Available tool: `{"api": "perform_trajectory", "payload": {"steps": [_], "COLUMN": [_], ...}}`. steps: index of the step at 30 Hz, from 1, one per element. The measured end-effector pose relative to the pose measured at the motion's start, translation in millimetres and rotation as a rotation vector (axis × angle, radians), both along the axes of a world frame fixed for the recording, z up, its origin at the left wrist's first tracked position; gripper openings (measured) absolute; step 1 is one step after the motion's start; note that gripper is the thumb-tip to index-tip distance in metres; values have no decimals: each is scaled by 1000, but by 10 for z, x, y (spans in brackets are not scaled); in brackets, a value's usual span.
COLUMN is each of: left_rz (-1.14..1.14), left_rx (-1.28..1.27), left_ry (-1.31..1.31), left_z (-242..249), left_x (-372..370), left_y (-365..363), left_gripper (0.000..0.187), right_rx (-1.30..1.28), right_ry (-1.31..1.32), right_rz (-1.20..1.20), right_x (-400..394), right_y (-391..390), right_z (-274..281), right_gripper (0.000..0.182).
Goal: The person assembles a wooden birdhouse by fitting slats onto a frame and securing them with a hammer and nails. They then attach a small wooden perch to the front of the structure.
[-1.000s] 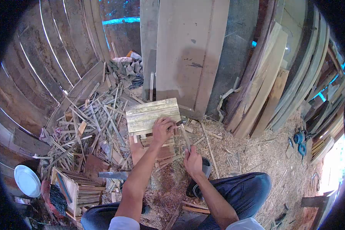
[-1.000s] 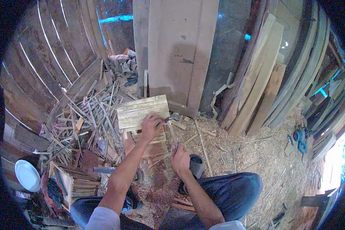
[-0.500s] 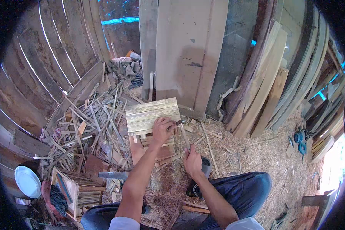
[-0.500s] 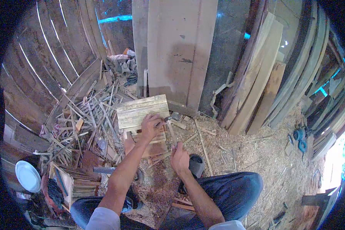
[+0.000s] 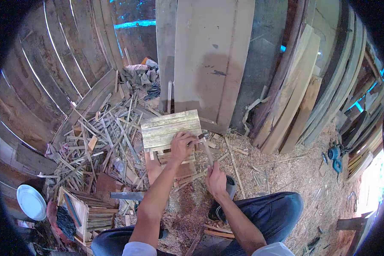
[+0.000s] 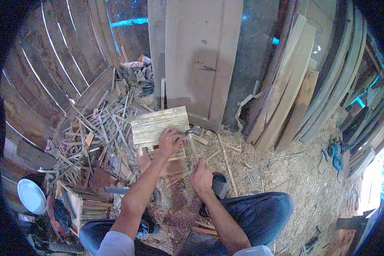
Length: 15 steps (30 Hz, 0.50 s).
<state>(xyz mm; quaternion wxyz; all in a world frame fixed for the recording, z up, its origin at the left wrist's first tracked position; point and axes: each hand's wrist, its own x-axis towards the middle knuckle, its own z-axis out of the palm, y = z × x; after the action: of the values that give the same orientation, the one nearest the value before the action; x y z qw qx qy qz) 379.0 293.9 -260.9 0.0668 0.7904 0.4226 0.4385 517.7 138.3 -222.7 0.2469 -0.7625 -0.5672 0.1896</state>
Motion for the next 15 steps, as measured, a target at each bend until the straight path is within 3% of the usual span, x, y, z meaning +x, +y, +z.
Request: {"api": "perform_trajectory", "payload": {"steps": [8,10,15], "left_rz": [6,-6,17], "left_rx": [-14,-35,-11], "left_ry": [37,24,28], "left_z": [-71,-53,-57], "left_x": [-15,-22,-3], "left_y": [10,3,23], "left_gripper": [12,13,12], "right_rx": [-63,60,-27], "right_ry": [-69,6,-34], "right_rz": [30,23,12], "right_x": [-3,-20,-14], "right_y": [72,37,38], "right_z": [-43,-11,-15], "right_gripper": [24,24,24]}}
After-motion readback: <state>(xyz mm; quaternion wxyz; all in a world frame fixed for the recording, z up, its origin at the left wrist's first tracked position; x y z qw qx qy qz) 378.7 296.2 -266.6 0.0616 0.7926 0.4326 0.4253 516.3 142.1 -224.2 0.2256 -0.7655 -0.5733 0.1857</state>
